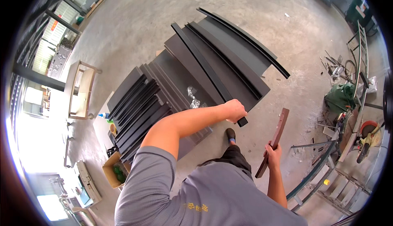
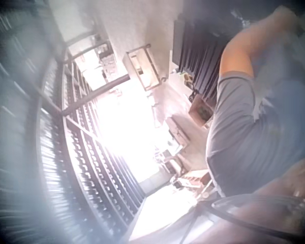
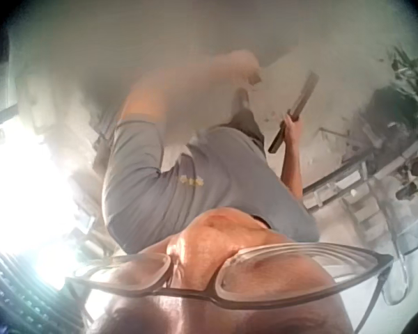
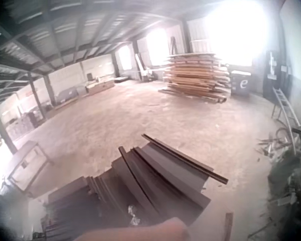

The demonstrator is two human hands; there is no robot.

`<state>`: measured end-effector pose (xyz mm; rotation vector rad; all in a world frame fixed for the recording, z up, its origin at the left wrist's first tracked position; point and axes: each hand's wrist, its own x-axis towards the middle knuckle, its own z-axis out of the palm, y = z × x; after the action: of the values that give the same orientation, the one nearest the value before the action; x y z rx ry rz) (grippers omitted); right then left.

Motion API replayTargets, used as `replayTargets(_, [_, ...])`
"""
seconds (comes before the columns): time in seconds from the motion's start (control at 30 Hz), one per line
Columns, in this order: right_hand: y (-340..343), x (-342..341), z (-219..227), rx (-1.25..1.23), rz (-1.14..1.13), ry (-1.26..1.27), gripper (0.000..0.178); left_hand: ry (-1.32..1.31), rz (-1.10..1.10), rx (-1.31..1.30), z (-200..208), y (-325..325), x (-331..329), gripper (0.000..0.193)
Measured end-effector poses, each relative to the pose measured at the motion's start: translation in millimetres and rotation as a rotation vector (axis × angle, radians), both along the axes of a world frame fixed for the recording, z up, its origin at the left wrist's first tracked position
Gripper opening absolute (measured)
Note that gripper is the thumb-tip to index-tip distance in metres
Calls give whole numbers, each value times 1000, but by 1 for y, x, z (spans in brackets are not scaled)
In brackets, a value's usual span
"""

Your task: The person assembles black metal profiles by inserting metal brackets into the ends and tapping them into place using a wooden block. They pick up components from a box, retrieve a profile from the floor, and handle multiple pieces on a workbench.

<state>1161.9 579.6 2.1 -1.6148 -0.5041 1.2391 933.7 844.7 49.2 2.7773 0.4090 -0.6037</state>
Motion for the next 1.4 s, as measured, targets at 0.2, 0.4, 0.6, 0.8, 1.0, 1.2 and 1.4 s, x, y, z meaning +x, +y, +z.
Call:
replayTargets(0.2, [22, 47, -5, -96, -58, 26, 28, -2, 22, 25, -68, 73, 18, 13])
replayTargets(0.4, [46, 59, -6, -139, -68, 27, 31, -102, 54, 59, -71, 104, 35, 20])
replayTargets(0.6, [101, 43, -7, -7, 0, -109, 34, -628, 438, 169, -47, 88, 43, 50])
replayTargets(0.8, [188, -31, 45, 534, 594, -558, 39, -677, 701, -239, 23, -60, -53, 37])
replayTargets(1.0, [205, -167, 91, 752, 1222, -475, 49, -626, 1759, -41, 50, -278, -238, 18])
replayTargets(1.2, [144, -319, 86, 991, 1519, -608, 47, -921, 2580, 484, 8, -494, -422, 16])
replayTargets(1.4, [71, -431, 68, 1015, 1609, -823, 47, -548, 2505, 817, -42, -563, -601, 22])
